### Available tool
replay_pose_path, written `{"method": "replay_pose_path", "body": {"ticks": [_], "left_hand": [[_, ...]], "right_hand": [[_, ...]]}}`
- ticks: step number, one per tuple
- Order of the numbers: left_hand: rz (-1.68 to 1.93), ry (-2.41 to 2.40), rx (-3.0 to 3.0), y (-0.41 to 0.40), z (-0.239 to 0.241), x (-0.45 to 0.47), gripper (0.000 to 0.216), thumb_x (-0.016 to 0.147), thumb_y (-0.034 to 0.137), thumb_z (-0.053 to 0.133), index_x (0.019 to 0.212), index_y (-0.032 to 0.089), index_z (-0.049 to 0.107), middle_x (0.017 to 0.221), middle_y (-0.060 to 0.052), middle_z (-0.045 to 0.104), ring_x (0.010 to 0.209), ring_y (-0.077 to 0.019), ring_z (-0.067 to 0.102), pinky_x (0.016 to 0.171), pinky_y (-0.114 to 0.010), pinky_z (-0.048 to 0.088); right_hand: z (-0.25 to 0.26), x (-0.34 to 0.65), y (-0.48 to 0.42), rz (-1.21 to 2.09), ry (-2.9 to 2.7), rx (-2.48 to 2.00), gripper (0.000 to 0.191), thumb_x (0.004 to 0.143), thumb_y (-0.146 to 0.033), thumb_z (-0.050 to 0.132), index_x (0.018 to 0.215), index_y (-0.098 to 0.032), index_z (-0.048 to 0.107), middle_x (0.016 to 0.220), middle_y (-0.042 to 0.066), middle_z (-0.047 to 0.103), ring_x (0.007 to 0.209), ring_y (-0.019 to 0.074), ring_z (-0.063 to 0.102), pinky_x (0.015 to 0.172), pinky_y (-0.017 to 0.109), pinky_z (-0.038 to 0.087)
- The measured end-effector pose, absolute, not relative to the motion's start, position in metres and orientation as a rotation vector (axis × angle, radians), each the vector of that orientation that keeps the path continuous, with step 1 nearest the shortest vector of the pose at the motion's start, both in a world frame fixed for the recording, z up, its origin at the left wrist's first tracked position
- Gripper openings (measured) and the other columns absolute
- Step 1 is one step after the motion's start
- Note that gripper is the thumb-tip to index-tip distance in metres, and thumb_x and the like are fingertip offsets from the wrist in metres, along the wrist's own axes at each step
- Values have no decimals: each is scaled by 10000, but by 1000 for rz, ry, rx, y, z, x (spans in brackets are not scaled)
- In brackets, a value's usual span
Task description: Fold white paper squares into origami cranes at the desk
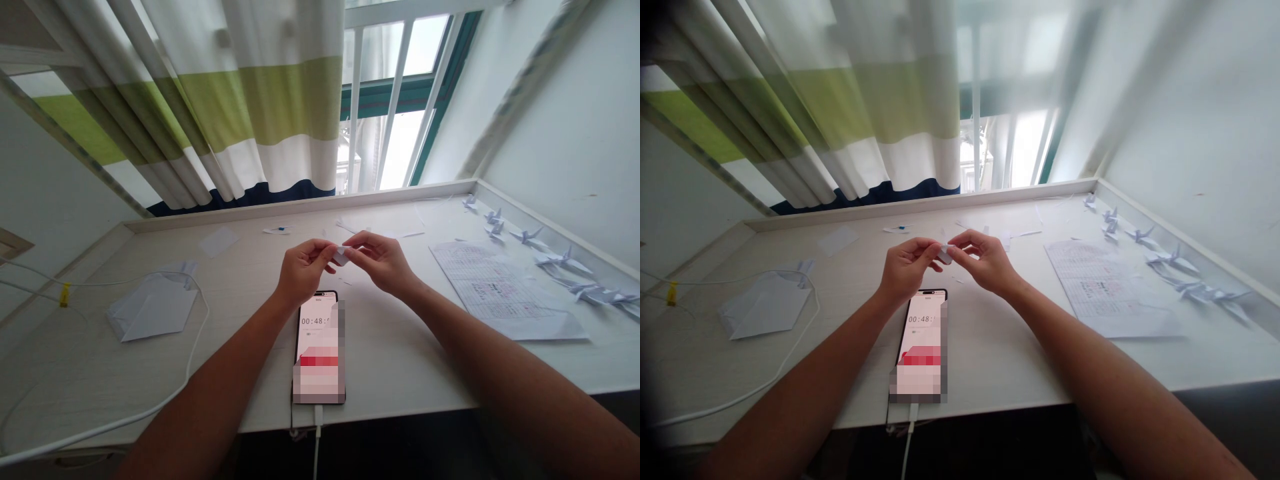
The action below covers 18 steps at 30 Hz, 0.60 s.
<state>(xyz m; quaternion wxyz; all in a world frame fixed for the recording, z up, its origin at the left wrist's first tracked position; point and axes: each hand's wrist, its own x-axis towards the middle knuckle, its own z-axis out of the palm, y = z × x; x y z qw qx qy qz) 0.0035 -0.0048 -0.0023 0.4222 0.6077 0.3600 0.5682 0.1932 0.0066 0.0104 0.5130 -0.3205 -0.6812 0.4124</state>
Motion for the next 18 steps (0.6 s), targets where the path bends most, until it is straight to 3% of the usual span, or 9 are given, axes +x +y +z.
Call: {"method": "replay_pose_path", "body": {"ticks": [9,18], "left_hand": [[1395,952,1568,-7,1,4,261,936,421,722,925,163,758,808,-40,777,709,-148,729,621,-255,631],[1269,951,1494,-5,-2,2,304,932,440,719,949,137,746,829,-84,803,772,-206,788,607,-264,609]], "right_hand": [[12,192,8,1077,-1611,-696,169,869,-354,801,786,-216,747,845,26,685,795,174,642,730,342,547],[10,196,13,1010,-1704,-742,198,922,-358,744,810,-195,755,823,31,703,766,166,645,711,327,521]]}}
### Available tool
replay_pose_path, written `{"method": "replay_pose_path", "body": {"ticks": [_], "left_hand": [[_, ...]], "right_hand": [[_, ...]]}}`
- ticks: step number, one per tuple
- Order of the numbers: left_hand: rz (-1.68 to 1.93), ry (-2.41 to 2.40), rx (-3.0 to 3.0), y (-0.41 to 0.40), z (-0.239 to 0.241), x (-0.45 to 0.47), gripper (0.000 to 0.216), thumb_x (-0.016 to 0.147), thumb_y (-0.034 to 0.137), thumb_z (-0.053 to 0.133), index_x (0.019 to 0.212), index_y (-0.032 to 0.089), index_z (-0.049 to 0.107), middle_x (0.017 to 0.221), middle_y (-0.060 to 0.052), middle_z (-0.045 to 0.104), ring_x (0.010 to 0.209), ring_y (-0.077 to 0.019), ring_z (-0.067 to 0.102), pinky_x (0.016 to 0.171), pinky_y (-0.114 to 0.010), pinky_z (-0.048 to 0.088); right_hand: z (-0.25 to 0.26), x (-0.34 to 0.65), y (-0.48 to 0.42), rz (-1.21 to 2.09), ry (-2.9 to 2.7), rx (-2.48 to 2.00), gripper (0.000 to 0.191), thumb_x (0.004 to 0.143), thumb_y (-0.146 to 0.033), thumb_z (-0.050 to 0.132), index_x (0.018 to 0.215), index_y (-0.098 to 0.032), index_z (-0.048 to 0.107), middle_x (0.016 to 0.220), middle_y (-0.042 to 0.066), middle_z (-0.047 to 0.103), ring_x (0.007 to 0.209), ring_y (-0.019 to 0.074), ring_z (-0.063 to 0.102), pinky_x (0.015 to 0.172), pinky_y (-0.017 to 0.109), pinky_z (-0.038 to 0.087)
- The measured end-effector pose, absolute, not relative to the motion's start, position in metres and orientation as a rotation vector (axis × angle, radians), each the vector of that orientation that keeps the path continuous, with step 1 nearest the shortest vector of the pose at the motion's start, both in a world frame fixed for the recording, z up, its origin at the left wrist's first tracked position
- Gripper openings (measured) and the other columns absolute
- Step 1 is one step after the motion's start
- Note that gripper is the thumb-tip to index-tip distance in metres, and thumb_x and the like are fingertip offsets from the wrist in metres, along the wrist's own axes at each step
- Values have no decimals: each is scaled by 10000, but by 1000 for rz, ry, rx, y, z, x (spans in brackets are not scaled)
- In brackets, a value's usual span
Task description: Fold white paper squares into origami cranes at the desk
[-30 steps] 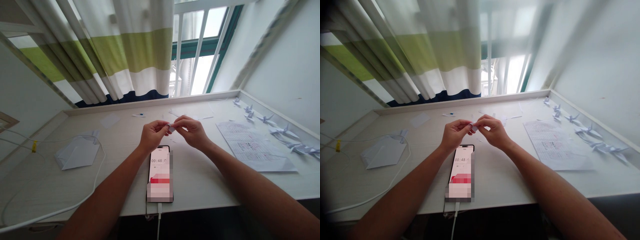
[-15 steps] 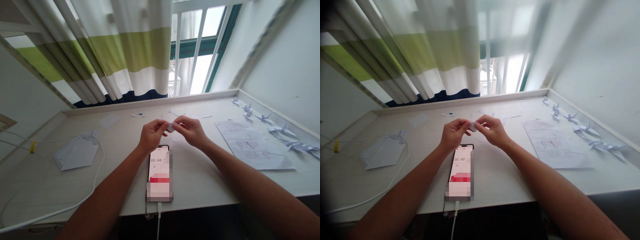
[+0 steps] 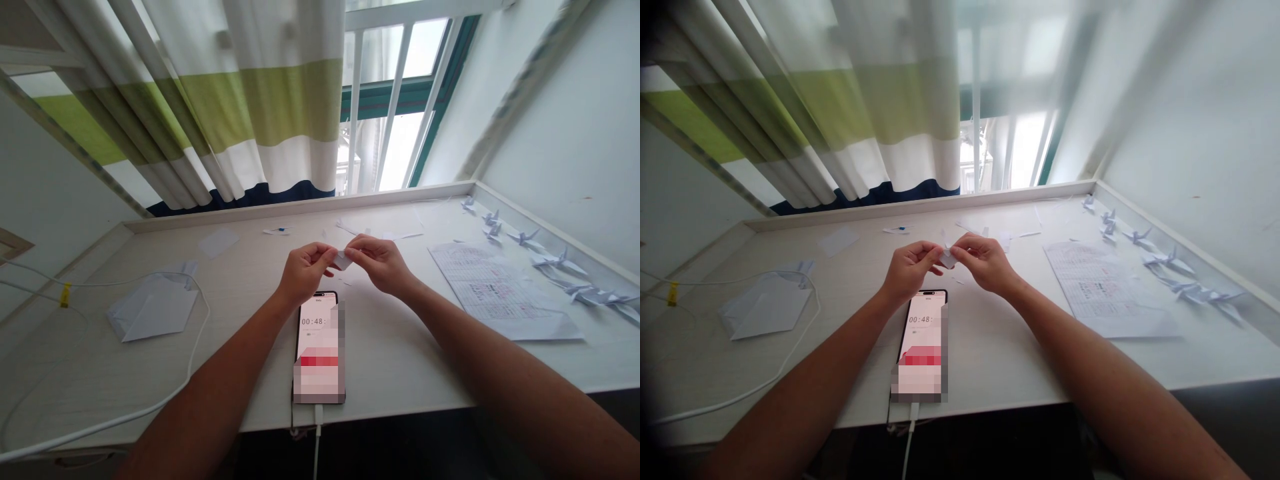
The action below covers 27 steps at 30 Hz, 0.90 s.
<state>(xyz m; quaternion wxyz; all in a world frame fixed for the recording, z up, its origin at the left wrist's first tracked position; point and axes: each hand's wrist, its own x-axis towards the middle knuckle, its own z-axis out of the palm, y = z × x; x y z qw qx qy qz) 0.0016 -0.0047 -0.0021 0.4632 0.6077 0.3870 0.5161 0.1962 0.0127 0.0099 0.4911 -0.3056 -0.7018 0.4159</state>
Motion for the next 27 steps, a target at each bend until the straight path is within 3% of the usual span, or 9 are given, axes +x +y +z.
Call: {"method": "replay_pose_path", "body": {"ticks": [5,11,14,16,19,22,27], "left_hand": [[1217,915,1461,-5,-2,0,296,897,399,766,1031,138,732,891,-95,819,808,-217,794,638,-289,630],[1245,916,1401,-1,-6,-1,290,871,384,791,986,123,738,821,-93,813,754,-209,787,640,-301,641],[1221,894,1405,0,-8,0,298,836,365,822,991,124,740,860,-103,822,767,-215,791,648,-307,645],[1196,901,1408,-1,-8,2,305,823,364,833,984,122,740,852,-103,821,743,-212,788,649,-314,646],[1184,916,1388,-2,-8,3,313,819,372,838,973,117,741,819,-98,814,720,-210,785,662,-326,652],[1206,967,1318,-1,-5,1,338,809,387,851,980,114,748,824,-99,814,718,-212,789,681,-334,658],[1227,979,1222,4,-3,-4,399,764,422,889,962,106,749,787,-97,803,688,-223,785,692,-357,659]], "right_hand": [[6,195,13,1078,-1650,-781,248,943,-404,726,815,-192,744,793,32,702,744,174,673,725,354,577],[7,197,11,800,-1886,-782,277,918,-413,759,1139,-246,757,1069,77,753,965,222,719,841,408,626],[9,197,11,776,-1887,-812,202,959,-417,710,969,-227,777,928,61,764,862,209,723,797,397,623],[9,196,12,863,-1834,-864,263,972,-433,690,853,-208,757,825,50,760,779,200,720,757,386,619],[4,194,13,957,-1757,-902,267,976,-432,686,858,-197,737,803,48,761,741,199,726,719,376,621],[3,196,15,625,-1781,-879,156,968,-341,707,1052,-213,735,971,72,763,877,220,727,770,397,624],[16,209,17,10,-2285,-648,171,1009,-239,667,1156,-279,744,1236,60,774,1208,280,663,1008,511,529]]}}
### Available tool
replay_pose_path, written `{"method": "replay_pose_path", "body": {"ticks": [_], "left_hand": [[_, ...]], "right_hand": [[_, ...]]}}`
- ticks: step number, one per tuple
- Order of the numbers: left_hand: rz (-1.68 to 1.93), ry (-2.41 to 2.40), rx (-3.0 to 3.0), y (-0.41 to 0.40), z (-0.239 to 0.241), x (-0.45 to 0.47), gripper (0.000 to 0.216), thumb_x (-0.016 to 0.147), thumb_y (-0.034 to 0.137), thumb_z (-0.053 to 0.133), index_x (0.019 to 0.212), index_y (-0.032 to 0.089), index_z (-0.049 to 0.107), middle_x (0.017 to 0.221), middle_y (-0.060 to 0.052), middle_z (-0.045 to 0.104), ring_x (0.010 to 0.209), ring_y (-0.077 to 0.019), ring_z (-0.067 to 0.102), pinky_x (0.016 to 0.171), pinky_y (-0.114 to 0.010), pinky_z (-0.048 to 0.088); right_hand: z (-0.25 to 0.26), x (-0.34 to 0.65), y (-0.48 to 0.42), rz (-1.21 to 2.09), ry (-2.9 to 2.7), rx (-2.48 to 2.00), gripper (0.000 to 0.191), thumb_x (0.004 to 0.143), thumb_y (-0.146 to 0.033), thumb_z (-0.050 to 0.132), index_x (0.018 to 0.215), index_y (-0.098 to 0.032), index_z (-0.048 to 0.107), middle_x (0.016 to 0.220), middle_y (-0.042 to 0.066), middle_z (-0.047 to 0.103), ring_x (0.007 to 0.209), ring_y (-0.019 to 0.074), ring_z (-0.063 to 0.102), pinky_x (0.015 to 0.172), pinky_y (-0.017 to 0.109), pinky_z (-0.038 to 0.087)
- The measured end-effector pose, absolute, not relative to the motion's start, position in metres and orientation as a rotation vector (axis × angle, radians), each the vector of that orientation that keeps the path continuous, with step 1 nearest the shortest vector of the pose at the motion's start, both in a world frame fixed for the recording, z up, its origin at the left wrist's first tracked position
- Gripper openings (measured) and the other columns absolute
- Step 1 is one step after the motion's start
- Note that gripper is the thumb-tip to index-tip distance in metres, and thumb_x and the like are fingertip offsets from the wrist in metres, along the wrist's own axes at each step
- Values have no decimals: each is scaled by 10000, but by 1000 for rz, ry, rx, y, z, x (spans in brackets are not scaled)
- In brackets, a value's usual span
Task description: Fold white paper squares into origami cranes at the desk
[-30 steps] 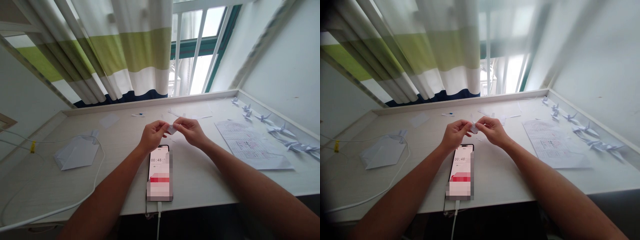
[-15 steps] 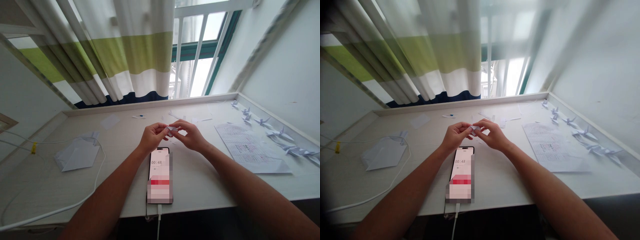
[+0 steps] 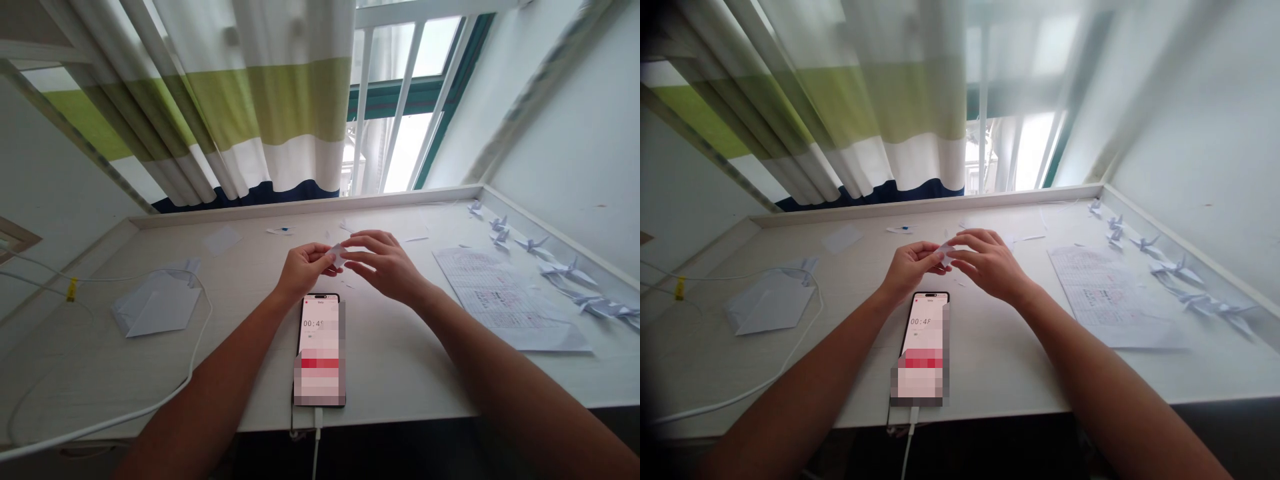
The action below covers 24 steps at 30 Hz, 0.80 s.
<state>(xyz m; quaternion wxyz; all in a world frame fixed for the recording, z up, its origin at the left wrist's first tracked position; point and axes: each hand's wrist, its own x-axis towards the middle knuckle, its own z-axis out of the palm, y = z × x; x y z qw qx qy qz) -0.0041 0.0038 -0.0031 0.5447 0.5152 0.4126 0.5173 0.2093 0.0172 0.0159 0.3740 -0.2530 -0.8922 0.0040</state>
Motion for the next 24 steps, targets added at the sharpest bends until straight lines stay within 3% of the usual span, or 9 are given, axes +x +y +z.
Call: {"method": "replay_pose_path", "body": {"ticks": [6,13,19,24], "left_hand": [[1200,903,1197,2,-1,-5,359,799,370,866,1024,113,757,814,-89,803,703,-215,781,715,-369,653],[1108,716,1187,-1,4,-7,450,807,332,868,1194,146,733,949,-89,805,919,-246,795,865,-405,631],[1099,662,1216,0,5,-8,442,812,333,872,1200,175,729,900,-50,788,930,-222,786,874,-386,624],[1104,697,1205,0,4,-8,417,816,298,861,1187,166,724,976,-81,811,913,-224,789,860,-389,628]], "right_hand": [[25,213,14,-85,-2495,-650,278,1029,-149,595,1196,-323,733,1268,20,779,1216,262,676,1059,512,489],[24,211,13,62,-2355,-656,140,1045,-272,598,1085,-258,731,1133,71,802,1054,259,723,892,460,577],[23,207,11,244,-2161,-631,88,1023,-280,639,1022,-258,724,1034,66,789,968,239,728,838,451,604],[23,206,10,399,-2063,-646,79,1004,-300,666,987,-261,731,1010,65,775,954,234,726,832,447,616]]}}
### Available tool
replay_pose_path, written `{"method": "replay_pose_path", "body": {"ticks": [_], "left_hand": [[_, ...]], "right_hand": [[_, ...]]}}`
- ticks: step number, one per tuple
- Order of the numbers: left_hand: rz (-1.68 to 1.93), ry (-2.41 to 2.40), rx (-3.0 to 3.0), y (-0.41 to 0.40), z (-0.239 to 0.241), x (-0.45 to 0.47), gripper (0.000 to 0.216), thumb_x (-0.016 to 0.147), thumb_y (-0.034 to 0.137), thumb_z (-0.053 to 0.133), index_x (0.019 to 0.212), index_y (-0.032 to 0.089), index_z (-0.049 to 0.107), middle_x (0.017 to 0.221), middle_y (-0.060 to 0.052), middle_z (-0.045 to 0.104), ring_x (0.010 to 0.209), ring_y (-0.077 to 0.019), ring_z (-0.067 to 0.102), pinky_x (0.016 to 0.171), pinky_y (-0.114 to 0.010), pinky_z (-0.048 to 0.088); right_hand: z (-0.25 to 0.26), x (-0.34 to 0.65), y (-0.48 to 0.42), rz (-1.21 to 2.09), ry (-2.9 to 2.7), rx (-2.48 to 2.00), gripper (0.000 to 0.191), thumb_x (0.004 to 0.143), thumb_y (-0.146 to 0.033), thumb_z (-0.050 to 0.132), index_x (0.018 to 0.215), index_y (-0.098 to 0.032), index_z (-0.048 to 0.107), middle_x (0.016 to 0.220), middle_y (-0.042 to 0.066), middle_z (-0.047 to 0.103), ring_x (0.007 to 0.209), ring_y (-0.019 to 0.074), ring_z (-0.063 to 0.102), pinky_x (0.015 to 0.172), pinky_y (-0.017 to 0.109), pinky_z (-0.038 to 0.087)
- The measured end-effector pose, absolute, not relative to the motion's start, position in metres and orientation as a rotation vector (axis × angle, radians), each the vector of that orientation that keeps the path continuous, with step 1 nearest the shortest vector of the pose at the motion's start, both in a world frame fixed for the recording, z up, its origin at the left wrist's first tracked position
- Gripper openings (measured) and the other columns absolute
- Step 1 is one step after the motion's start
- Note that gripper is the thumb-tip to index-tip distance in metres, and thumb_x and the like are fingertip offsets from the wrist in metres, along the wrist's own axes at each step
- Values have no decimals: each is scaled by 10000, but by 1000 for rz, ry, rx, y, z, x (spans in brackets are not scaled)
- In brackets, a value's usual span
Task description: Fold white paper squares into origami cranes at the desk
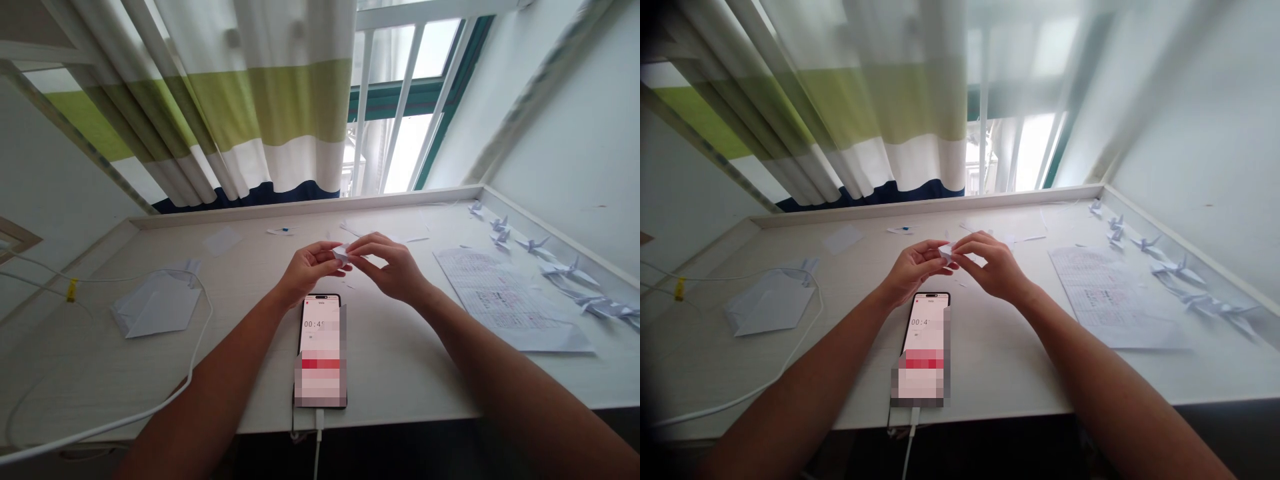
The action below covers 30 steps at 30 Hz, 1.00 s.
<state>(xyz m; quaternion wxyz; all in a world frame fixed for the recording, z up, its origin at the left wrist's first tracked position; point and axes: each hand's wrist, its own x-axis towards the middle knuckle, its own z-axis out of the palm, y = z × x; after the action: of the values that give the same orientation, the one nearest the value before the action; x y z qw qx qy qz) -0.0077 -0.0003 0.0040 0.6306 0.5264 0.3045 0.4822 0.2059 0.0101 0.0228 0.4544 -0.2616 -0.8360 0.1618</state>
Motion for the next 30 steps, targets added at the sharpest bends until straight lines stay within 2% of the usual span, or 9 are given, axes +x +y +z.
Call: {"method": "replay_pose_path", "body": {"ticks": [7,15,20,27,30], "left_hand": [[1170,856,1212,-1,0,-1,326,819,369,847,1022,140,733,898,-81,810,806,-222,794,802,-384,635],[1246,946,1220,-5,2,5,330,819,423,827,948,140,717,832,-72,797,725,-215,783,727,-366,643],[1267,974,1376,-5,-4,6,281,867,415,780,929,153,701,803,-58,790,728,-200,772,686,-323,622],[1250,1035,1482,-4,-9,4,296,905,455,731,915,163,686,825,-57,776,770,-202,772,658,-293,602],[1229,1056,1482,-4,-9,5,305,907,455,729,980,167,665,834,-61,776,765,-207,772,667,-299,598]], "right_hand": [[19,200,7,385,-2063,-716,124,1031,-300,608,967,-238,695,976,74,762,881,218,722,763,410,609],[14,193,7,500,-1972,-912,111,962,-327,685,987,-220,700,958,70,749,864,226,715,774,434,643],[11,190,7,628,-1933,-970,115,961,-293,673,929,-199,732,871,58,786,769,201,740,743,407,637],[13,186,4,772,-1858,-971,132,953,-317,684,888,-206,713,832,50,788,776,209,752,748,398,622],[12,184,5,825,-1804,-1016,139,920,-310,707,835,-201,708,800,49,767,743,208,727,715,386,607]]}}
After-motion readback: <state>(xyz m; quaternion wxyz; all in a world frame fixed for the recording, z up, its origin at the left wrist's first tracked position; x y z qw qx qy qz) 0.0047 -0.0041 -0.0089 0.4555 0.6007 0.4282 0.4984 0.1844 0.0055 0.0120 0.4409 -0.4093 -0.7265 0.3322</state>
